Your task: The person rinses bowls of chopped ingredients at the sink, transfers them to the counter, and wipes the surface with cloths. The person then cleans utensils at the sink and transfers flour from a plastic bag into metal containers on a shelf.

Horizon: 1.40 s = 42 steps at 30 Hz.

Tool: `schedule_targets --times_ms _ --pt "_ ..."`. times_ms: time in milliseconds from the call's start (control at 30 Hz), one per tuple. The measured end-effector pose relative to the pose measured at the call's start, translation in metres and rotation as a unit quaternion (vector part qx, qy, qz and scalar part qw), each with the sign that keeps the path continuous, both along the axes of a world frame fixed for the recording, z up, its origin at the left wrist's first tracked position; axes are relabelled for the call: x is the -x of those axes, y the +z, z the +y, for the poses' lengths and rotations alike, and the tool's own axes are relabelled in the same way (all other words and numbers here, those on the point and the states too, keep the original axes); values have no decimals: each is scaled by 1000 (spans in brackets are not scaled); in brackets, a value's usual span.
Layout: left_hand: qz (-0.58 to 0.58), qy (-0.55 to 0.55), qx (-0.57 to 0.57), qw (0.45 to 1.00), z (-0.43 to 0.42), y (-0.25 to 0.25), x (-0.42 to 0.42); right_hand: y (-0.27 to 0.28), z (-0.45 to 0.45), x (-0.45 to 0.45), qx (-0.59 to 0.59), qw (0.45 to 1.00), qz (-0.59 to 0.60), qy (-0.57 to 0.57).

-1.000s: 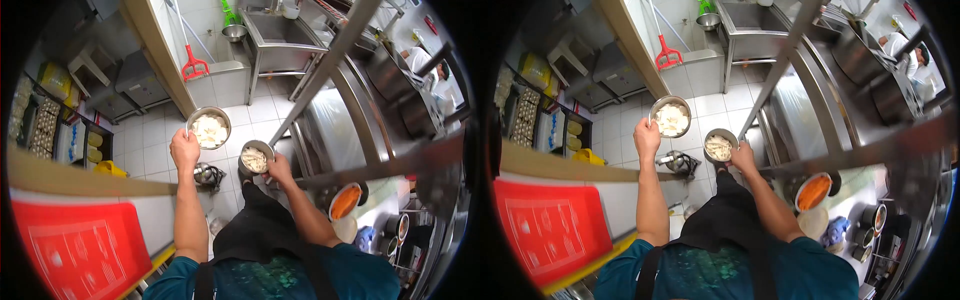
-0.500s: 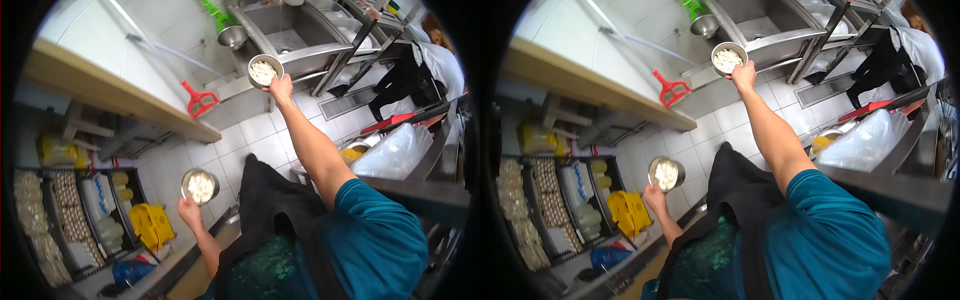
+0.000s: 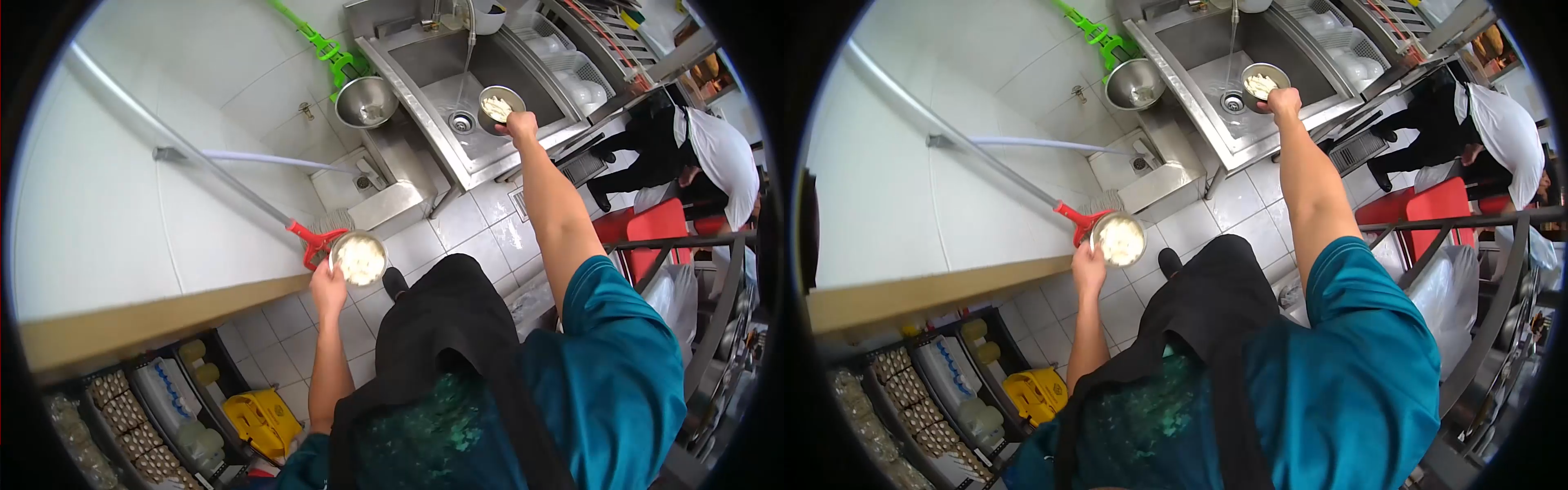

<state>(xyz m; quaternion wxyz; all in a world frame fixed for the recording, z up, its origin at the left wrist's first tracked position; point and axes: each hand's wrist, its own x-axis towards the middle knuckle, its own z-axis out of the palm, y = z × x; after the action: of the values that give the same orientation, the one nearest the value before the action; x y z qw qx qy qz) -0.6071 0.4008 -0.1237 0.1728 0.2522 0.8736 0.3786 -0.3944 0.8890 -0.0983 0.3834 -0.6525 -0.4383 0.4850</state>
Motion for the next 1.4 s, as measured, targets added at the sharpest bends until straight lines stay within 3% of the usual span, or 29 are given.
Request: schedule_targets --times_ms 133,200,267,300,333,367,400,467,500,600,667,733,800,867,900,933,967,1000,1067,1133,1167,1200,1233,1267,1333,1400 --pt "-17 -67 88 994 120 -81 33 -22 62 28 67 997 -22 36" --pt "-59 -36 67 995 168 -152 37 -38 81 41 73 992 -47 94" --pt "-193 73 87 975 215 -177 23 -60 103 54 30 985 -120 118" --pt "-202 71 99 972 231 -193 21 -75 129 57 32 969 -189 157" --pt "-212 84 69 971 236 -216 13 -97 143 56 44 943 -259 203" --pt "-214 103 30 971 241 -236 8 -52 124 68 115 974 -129 146" --pt "-216 110 22 970 257 -251 5 -56 137 72 109 973 -132 154" --pt "-301 178 -85 933 260 -271 -8 -89 150 74 31 977 -127 167" --pt "-304 187 -76 931 249 -275 -13 -121 164 69 -10 966 -177 188" --pt "-365 124 -100 917 250 -268 -5 -144 179 60 18 934 -200 296" --pt "-78 37 -57 995 248 -251 3 -95 154 66 68 944 -141 289" --pt "-24 178 -60 982 263 -202 25 -117 163 60 103 955 -50 273" --pt "-11 244 -146 959 295 -148 51 -114 157 65 118 963 -53 238" --pt "-58 195 -383 901 353 -98 59 -89 143 73 52 962 -143 228" --pt "-61 129 -373 917 382 -73 58 -100 145 72 -8 937 -228 265" --pt "-63 64 -363 927 409 -51 57 -94 149 68 -7 938 -226 261" --pt "-92 -20 -263 960 434 -33 56 -84 151 65 25 938 -188 291" --pt "-116 -102 -158 975 458 -24 54 -77 154 64 54 934 -149 320" --pt "-121 -215 -105 963 511 -40 35 -84 165 58 67 935 -146 316" --pt "-169 -205 44 963 550 -50 15 -88 171 55 44 959 -129 248" --pt "-169 -209 42 962 559 -54 6 -88 167 59 39 970 -90 222" --pt "-377 -136 -25 916 569 -57 -1 -61 159 65 45 966 -121 223" --pt "-564 -57 -89 819 579 -60 -4 -50 154 67 6 954 -161 254" --pt "-565 -63 -90 818 586 -71 -2 -43 154 67 -32 937 -201 284" --pt "-587 -50 -148 794 589 -101 4 -51 162 59 22 941 -174 289" --pt "-571 -20 -142 808 601 -107 4 -67 175 48 34 949 -131 286"
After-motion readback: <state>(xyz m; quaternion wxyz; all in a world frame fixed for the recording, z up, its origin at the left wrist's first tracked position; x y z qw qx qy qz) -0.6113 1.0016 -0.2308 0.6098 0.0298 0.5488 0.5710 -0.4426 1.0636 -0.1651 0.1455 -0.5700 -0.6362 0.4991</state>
